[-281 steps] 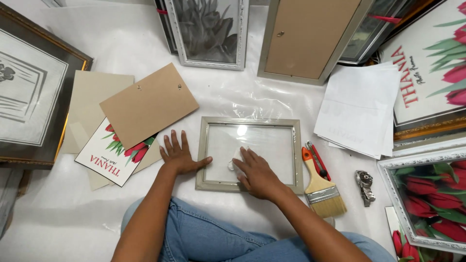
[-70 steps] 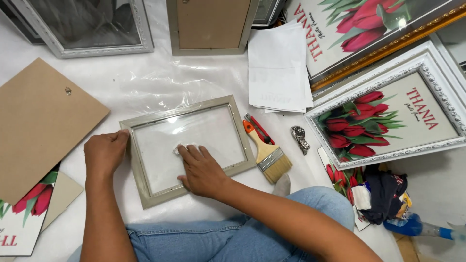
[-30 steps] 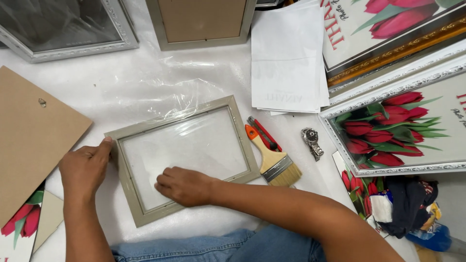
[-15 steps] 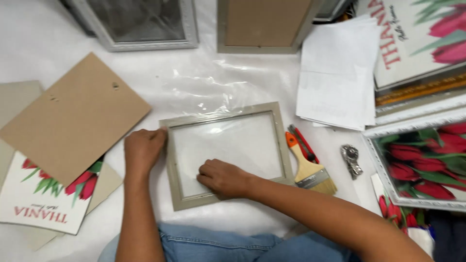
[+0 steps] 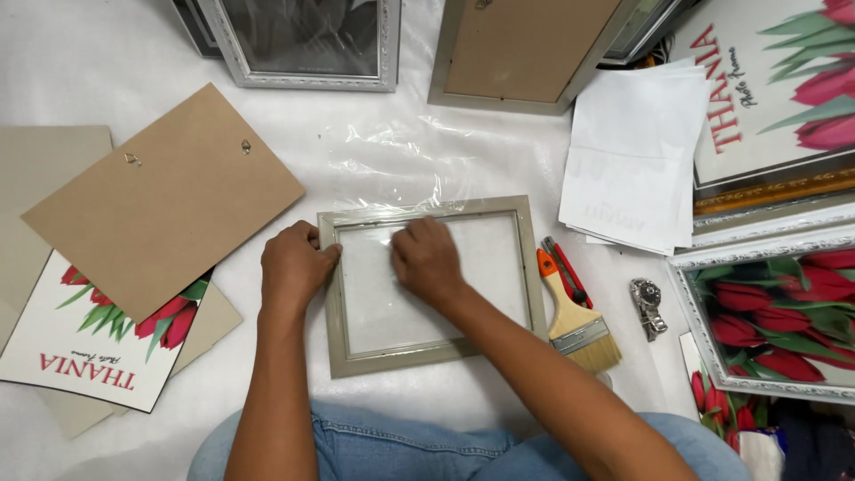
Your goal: Cleaning and preparing a picture frame using a brush and cloth
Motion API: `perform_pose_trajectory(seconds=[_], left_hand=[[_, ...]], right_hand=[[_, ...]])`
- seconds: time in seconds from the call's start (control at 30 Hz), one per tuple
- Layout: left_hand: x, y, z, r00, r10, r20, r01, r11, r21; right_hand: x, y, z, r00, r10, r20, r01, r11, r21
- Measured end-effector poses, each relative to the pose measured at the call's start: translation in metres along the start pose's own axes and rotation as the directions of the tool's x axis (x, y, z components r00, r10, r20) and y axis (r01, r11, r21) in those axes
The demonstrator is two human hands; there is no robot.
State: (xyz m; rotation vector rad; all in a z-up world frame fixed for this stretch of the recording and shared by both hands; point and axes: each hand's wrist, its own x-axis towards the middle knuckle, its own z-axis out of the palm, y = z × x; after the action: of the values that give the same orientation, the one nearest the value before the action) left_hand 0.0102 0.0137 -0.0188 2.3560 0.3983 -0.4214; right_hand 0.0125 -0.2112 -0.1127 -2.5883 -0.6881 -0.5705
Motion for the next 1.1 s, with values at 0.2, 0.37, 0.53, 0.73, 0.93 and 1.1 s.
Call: perform_pose_trajectory(seconds=[0.2, 0.37, 0.53, 0.73, 0.93, 1.1], left_hand=[[-0.008, 0.006, 0.002, 0.999, 0.035, -0.015, -0.035, 0.999, -0.018], [0.001, -0.007, 0.007, 0.997, 0.074, 0.007, -0.074, 0.997, -0.026], [0.008, -0.018, 0.016, 0.994, 0.103, 0.019, -0.102, 0.994, -0.034], [0.007, -0.019, 0.01, 0.988, 0.153, 0.028, -0.15, 0.984, -0.092], [0.011, -0.021, 0.017, 0.989, 0.145, 0.006, -0.143, 0.984, -0.106], [0.015, -0.022, 0.024, 0.99, 0.139, 0.007, -0.138, 0.986, -0.096]], right_hand=[[-0.048, 0.108, -0.097, 0.99, 0.144, -0.012, -0.141, 0.947, -0.289], [-0.046, 0.065, -0.078, 0.905, 0.426, -0.027, -0.422, 0.883, -0.204], [-0.011, -0.05, -0.041, 0.936, 0.336, 0.105, -0.34, 0.94, 0.021], [0.041, -0.06, -0.003, 0.932, 0.187, 0.31, -0.236, 0.963, 0.129], [-0.001, -0.064, -0.013, 0.929, -0.01, 0.37, -0.031, 0.994, 0.107], [-0.049, -0.086, -0.066, 0.856, -0.189, 0.481, 0.066, 0.963, 0.261]])
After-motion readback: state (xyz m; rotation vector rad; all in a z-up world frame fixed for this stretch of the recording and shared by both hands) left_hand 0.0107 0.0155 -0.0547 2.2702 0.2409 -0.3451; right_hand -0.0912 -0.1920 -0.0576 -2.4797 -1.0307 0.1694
